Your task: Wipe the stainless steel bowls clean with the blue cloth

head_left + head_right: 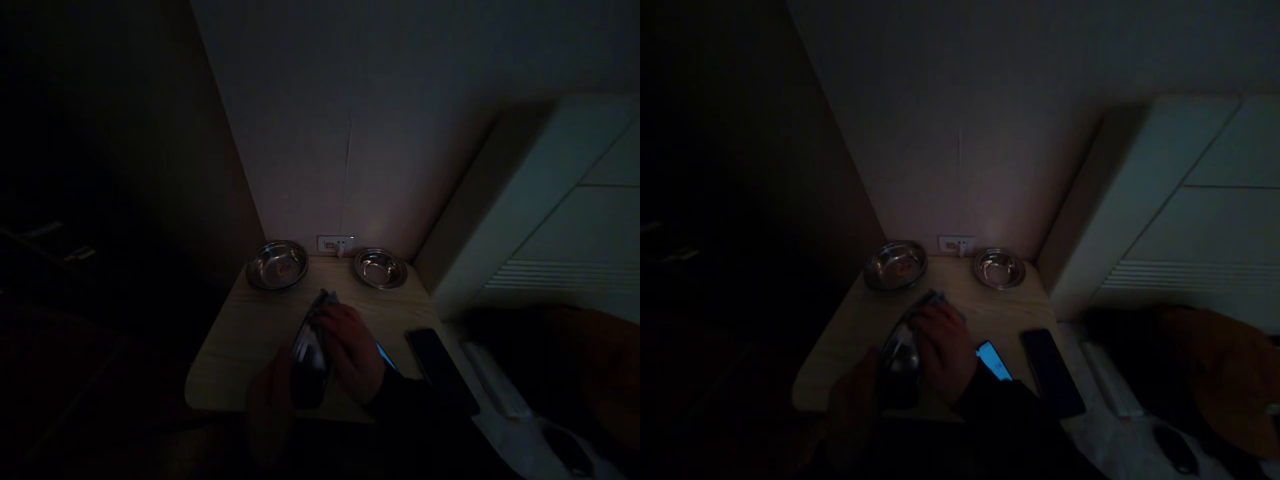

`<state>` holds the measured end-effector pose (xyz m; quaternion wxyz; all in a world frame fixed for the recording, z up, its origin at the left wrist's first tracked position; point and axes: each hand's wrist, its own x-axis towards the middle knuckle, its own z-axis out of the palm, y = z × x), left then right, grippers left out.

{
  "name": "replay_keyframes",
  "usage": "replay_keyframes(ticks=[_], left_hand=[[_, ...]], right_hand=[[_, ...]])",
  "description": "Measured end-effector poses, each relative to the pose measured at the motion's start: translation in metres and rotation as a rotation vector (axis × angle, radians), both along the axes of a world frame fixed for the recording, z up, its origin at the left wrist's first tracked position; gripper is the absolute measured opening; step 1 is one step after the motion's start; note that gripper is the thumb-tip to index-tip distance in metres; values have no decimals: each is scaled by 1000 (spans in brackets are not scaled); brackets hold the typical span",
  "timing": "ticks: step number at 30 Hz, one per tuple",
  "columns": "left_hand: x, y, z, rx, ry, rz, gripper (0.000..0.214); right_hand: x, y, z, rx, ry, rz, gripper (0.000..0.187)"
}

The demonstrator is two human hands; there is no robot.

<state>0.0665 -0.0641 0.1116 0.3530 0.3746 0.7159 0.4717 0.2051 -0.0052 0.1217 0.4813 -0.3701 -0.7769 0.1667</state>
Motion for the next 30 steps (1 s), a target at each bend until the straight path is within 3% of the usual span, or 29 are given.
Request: replay_keyframes(ticks=[3,5,11,14,17,20,22,24,28,30], left_hand=[[3,2,10,-29,6,9,48],[4,4,14,-63,-9,14,52],[2,6,7,-50,-30,-36,46],[1,8,7,-40,-37,-26,43],[2,9,14,-73,-78,-42,45],[3,9,21,-115,-68,19,45],[3,8,23,-146,-32,46,45],[3,8,24,-144,-8,15,48],[0,7,20,-130,49,0,50],[-2,8,18,-136,64,15,47]], right_hand=[[2,-5,0,86,-70,74,28],[4,-5,-3,81,-71,28,29],[7,-8,-6,195,-103,80,27],[4,-11,-3,187,-76,38,27],[3,-11,-2,236,-129,144,23],[5,-8,-3,230,-107,46,26],[6,-6,-3,232,-125,73,26],[5,-6,-3,274,-141,138,25],[0,-11,-1,235,-101,32,27],[-2,-12,-1,223,-131,97,26]])
